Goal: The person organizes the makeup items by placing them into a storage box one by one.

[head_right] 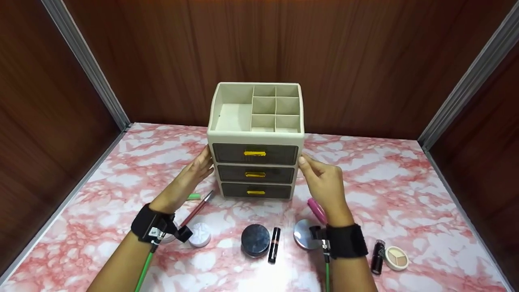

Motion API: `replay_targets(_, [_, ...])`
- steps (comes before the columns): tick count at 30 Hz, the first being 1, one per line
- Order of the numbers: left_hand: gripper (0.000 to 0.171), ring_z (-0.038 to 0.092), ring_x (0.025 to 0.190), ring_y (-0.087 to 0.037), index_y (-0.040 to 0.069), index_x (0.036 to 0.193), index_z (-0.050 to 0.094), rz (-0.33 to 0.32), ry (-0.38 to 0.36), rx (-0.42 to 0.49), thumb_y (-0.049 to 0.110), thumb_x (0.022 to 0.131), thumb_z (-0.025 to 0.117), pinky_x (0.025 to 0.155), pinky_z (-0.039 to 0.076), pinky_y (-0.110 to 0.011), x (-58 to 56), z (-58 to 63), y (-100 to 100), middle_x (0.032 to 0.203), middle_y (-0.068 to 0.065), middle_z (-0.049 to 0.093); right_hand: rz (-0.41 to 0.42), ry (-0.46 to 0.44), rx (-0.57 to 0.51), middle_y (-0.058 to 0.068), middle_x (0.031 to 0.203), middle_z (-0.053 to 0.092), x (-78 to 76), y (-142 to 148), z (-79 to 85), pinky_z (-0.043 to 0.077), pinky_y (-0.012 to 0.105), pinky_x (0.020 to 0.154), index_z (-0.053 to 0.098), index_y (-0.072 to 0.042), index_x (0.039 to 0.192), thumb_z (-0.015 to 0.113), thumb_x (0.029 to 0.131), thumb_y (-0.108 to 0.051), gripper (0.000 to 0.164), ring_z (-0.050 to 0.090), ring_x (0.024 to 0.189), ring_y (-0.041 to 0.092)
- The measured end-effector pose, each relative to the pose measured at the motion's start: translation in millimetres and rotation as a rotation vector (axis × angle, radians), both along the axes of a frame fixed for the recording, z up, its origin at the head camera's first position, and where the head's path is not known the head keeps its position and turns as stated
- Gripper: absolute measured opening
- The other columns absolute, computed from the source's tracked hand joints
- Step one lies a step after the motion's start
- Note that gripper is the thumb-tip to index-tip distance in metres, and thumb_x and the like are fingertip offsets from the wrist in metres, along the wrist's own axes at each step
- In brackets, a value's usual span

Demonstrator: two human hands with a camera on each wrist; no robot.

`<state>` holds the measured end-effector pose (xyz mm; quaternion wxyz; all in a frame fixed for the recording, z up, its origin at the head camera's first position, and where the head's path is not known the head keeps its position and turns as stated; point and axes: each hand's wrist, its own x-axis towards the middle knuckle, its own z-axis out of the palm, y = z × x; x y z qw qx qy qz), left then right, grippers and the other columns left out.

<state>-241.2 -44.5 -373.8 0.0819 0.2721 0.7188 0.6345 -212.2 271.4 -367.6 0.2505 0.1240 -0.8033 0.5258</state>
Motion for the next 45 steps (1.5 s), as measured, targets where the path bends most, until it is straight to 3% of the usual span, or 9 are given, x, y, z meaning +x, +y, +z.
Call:
replay_targets(7, [0.052, -0.003, 0.131, -0.008, 0.011, 0.143, 0.000, 0.019, -0.007, 0.026, 0.031, 0.099, 0.020, 0.105, 0.001, -0.034, 7.1, 6.6, -2, 0.147, 0.004, -0.002, -0.017, -0.002, 0.024, 0.020, 0.095, 0.063, -8.7, 3, -6.8, 0.050, 0.022, 0.065, 0.061, 0.001, 0.109, 0.054, 0.089, -0.017, 0.028, 0.064, 0.079, 0.009])
replay_targets(14, [0.055, -0.002, 0.131, -0.005, 0.015, 0.143, 0.001, 0.020, -0.013, 0.070, 0.037, 0.098, 0.023, 0.105, 0.001, -0.035, -1.9, -6.1, -2, 0.147, 0.007, -0.002, -0.085, -0.013, 0.085, 0.008, 0.090, 0.067, -22.5, 12, -22.7, 0.049, 0.020, 0.064, 0.062, -0.017, 0.112, 0.059, 0.086, -0.025, 0.027, 0.064, 0.074, 0.011])
replay_targets(22, [0.061, 0.000, 0.130, -0.003, 0.014, 0.143, 0.003, 0.037, 0.025, 0.068, 0.046, 0.095, 0.024, 0.105, 0.002, -0.030, -7.6, -13.1, 2, 0.148, 0.005, 0.001, -0.087, -0.028, 0.101, 0.007, 0.094, 0.066, -20.4, 15, -21.8, 0.049, 0.019, 0.064, 0.063, -0.018, 0.112, 0.061, 0.085, -0.026, 0.028, 0.064, 0.072, 0.009])
replay_targets(28, [0.054, 0.005, 0.131, -0.005, 0.019, 0.143, 0.010, 0.073, 0.031, 0.024, 0.043, 0.096, 0.022, 0.105, 0.006, -0.030, -13.3, -15.6, 0, 0.147, 0.008, 0.007, -0.147, -0.076, 0.203, -0.003, 0.102, 0.064, -15.6, 17, -16.3, 0.046, 0.015, 0.069, 0.062, -0.025, 0.113, 0.061, 0.084, -0.035, 0.031, 0.061, 0.084, 0.007])
replay_targets(31, [0.050, 0.017, 0.131, -0.014, 0.017, 0.143, 0.015, 0.053, 0.018, 0.071, 0.038, 0.097, 0.022, 0.104, 0.016, -0.037, -18.6, -18.7, -2, 0.146, 0.003, 0.014, -0.216, 0.018, 0.200, -0.003, 0.098, 0.065, -12.5, 13, -11.9, 0.046, 0.014, 0.069, 0.065, -0.022, 0.109, 0.062, 0.083, -0.032, 0.027, 0.061, 0.084, 0.005])
replay_targets(36, [0.043, 0.040, 0.119, -0.027, 0.000, 0.136, 0.030, 0.083, -0.047, 0.171, 0.020, 0.098, 0.032, 0.094, 0.036, -0.034, -22.2, -18.6, -5, 0.141, -0.010, 0.028, -0.309, 0.312, 0.147, -0.001, 0.085, 0.068, -7.6, 0, -5.2, 0.045, 0.013, 0.065, 0.070, -0.010, 0.097, 0.064, 0.082, -0.016, 0.017, 0.062, 0.075, 0.004])
replay_targets(38, [0.042, 0.044, 0.115, -0.028, -0.005, 0.133, 0.032, 0.124, -0.086, 0.170, 0.015, 0.097, 0.036, 0.092, 0.038, -0.031, -21.5, -18.4, -4, 0.138, -0.014, 0.034, -0.301, 0.390, 0.116, 0.002, 0.084, 0.068, -4.4, -8, -1.9, 0.045, 0.014, 0.066, 0.070, -0.005, 0.094, 0.064, 0.081, -0.008, 0.015, 0.062, 0.072, 0.007])
replay_targets(40, [0.041, 0.048, 0.111, -0.027, -0.005, 0.132, 0.035, 0.159, -0.114, 0.151, 0.014, 0.096, 0.037, 0.092, 0.039, -0.031, -24.0, -23.2, -3, 0.132, -0.016, 0.041, -0.251, 0.407, 0.068, 0.007, 0.086, 0.067, 2.0, -19, 3.1, 0.045, 0.015, 0.068, 0.068, -0.001, 0.094, 0.063, 0.080, -0.002, 0.015, 0.062, 0.073, 0.009])
replay_targets(45, [0.038, 0.051, 0.107, -0.025, -0.003, 0.129, 0.041, 0.196, -0.156, 0.130, 0.017, 0.096, 0.039, 0.093, 0.038, -0.034, -40.2, -44.4, 1, 0.120, -0.015, 0.051, 0.012, 0.232, -0.049, 0.019, 0.095, 0.063, 12.9, -42, 10.1, 0.048, 0.022, 0.071, 0.059, 0.006, 0.108, 0.057, 0.083, 0.003, 0.025, 0.062, 0.080, 0.024])
